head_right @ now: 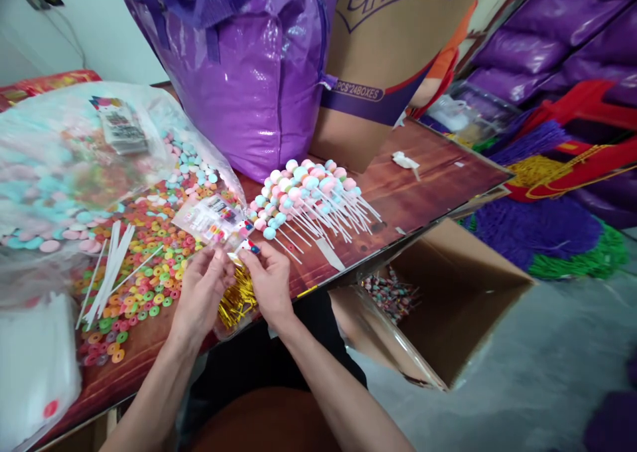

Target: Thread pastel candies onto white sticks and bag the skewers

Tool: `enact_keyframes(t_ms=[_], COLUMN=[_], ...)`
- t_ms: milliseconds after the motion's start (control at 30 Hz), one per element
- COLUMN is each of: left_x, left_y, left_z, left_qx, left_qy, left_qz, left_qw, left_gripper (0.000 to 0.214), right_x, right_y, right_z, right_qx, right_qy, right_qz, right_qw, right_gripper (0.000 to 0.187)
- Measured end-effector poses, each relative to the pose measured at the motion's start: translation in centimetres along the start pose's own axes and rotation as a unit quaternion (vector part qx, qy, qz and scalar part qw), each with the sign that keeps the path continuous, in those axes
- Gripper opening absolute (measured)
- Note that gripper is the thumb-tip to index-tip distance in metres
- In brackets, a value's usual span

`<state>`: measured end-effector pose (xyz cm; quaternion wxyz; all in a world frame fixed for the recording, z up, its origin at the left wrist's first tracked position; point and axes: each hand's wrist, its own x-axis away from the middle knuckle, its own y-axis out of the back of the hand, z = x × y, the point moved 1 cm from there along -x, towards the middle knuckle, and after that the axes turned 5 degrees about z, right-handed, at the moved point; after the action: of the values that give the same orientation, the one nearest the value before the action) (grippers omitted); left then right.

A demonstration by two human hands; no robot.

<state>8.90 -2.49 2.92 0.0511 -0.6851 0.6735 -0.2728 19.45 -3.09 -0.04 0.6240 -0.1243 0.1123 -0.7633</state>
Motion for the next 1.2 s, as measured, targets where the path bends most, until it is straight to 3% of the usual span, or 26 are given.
enact_keyframes(t_ms=[100, 233, 367, 500, 567, 800, 867, 900, 1033, 1067, 1133, 1200], left_x=[-0.6, -1.0, -0.8, -0.9, -0.9, -1.0, -1.4, -1.6, -2.6, -2.7, -3.0, -3.2], left_y=[0.4, 0.1, 0.0, 0.7, 0.7, -0.3, 0.1, 0.4, 1.6, 1.7, 1.8, 1.8], left_z=[0.4, 0.7, 1.0, 0.9, 0.8, 1.2, 0.9, 0.7, 0.0, 0.0, -0.1, -0.2], left_qx=[0.078, 0.09, 0.131, 0.15, 0.146, 0.101, 0.105, 0.111, 0.15, 0.16, 0.175, 0.183], left_qy=[-0.043, -0.074, -0.054, -0.013, -0.024, -0.15, -0.162, -0.161, -0.127, -0.119, -0.114, -0.114], left_qz=[-0.008, -0.032, -0.055, -0.069, -0.078, -0.119, -0.133, -0.135, -0.133, -0.138, -0.149, -0.155], left_qw=[0.996, 0.993, 0.988, 0.986, 0.986, 0.976, 0.972, 0.971, 0.971, 0.97, 0.967, 0.964], left_gripper=[0.03, 0.025, 0.026, 0.029, 0.03, 0.029, 0.032, 0.033, 0.033, 0.033, 0.032, 0.032], right_x=[0.5, 0.9, 0.9, 0.6, 0.5, -0.3, -0.8, -1.1, -2.3, -2.5, -2.6, -2.4], right_y=[0.1, 0.1, 0.8, 2.0, 2.2, 1.8, 2.7, 3.2, 5.2, 5.5, 5.8, 5.9], right_z=[0.5, 1.1, 0.7, 0.6, 0.6, 0.6, 0.5, 0.4, -0.7, -1.1, -1.6, -1.6], right_qx=[0.052, 0.129, 0.153, 0.199, 0.212, 0.202, 0.293, 0.362, 0.634, 0.67, 0.702, 0.684], right_qy=[0.009, 0.021, 0.011, 0.008, 0.012, 0.036, 0.074, 0.101, 0.164, 0.161, 0.154, 0.16], right_qz=[0.026, 0.032, 0.031, 0.077, 0.086, -0.008, -0.054, -0.076, -0.103, -0.096, -0.079, -0.077], right_qw=[0.998, 0.991, 0.988, 0.977, 0.973, 0.979, 0.952, 0.924, 0.749, 0.718, 0.691, 0.708], right_gripper=[0.024, 0.036, 0.044, 0.044, 0.045, 0.043, 0.039, 0.035, 0.014, 0.013, 0.013, 0.017])
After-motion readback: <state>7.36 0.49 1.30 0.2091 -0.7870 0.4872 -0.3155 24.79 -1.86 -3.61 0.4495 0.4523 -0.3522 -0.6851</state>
